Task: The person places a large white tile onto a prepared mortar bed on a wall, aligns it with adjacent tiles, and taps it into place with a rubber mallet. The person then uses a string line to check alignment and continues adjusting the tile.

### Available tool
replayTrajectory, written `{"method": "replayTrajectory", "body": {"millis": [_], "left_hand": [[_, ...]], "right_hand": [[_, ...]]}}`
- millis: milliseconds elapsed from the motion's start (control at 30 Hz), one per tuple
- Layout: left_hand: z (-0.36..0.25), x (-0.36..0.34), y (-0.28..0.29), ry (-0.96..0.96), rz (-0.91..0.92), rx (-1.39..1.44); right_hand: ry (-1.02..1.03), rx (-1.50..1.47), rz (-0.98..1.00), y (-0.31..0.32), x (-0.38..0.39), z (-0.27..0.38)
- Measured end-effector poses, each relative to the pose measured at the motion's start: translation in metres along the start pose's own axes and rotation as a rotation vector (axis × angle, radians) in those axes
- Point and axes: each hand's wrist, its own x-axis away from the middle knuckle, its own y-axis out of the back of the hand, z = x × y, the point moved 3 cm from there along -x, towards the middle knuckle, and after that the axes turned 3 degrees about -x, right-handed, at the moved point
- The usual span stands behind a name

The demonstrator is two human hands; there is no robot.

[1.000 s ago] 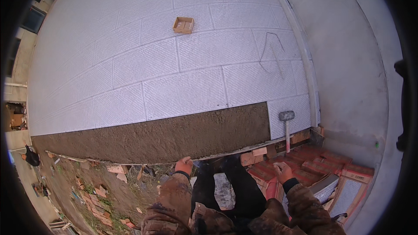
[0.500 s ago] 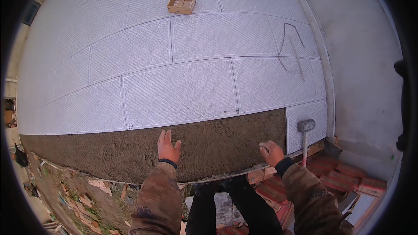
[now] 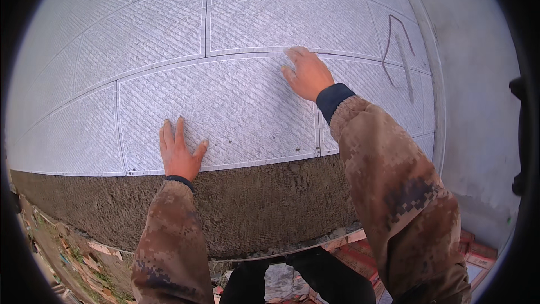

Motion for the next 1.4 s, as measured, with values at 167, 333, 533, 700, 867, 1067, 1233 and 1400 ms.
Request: {"method": "replayTrajectory", "body": {"millis": [167, 333, 533, 700, 867, 1067, 1233, 1400], "left_hand": [[0.005, 0.001, -0.011, 0.004, 0.039, -0.044], [0.009, -0.002, -0.010, 0.027, 0.011, -0.018], [0.013, -0.001, -0.012, 0.047, 0.027, 0.033], [0.015, -0.001, -0.013, 0.068, 0.057, 0.041], [0.013, 0.000, -0.012, 0.058, 0.053, 0.040], [0.010, -0.001, -0.010, 0.065, 0.063, 0.029], [0.012, 0.000, -0.011, 0.077, 0.072, 0.050], [0.014, 0.001, -0.014, 0.087, 0.089, 0.054]], "right_hand": [[0.031, 0.092, -0.014, -0.025, -0.067, 0.001], [0.032, 0.154, 0.006, -0.045, -0.110, 0.014], [0.018, 0.193, -0.030, -0.054, -0.147, 0.015], [0.018, 0.353, -0.009, -0.058, -0.162, 0.007], [0.132, 0.463, -0.093, -0.062, -0.161, 0.012], [0.220, 0.678, -0.012, -0.064, -0.155, 0.020], [0.251, 0.666, 0.024, -0.060, -0.146, 0.020], [0.226, 0.561, 0.010, -0.058, -0.142, 0.018]]}}
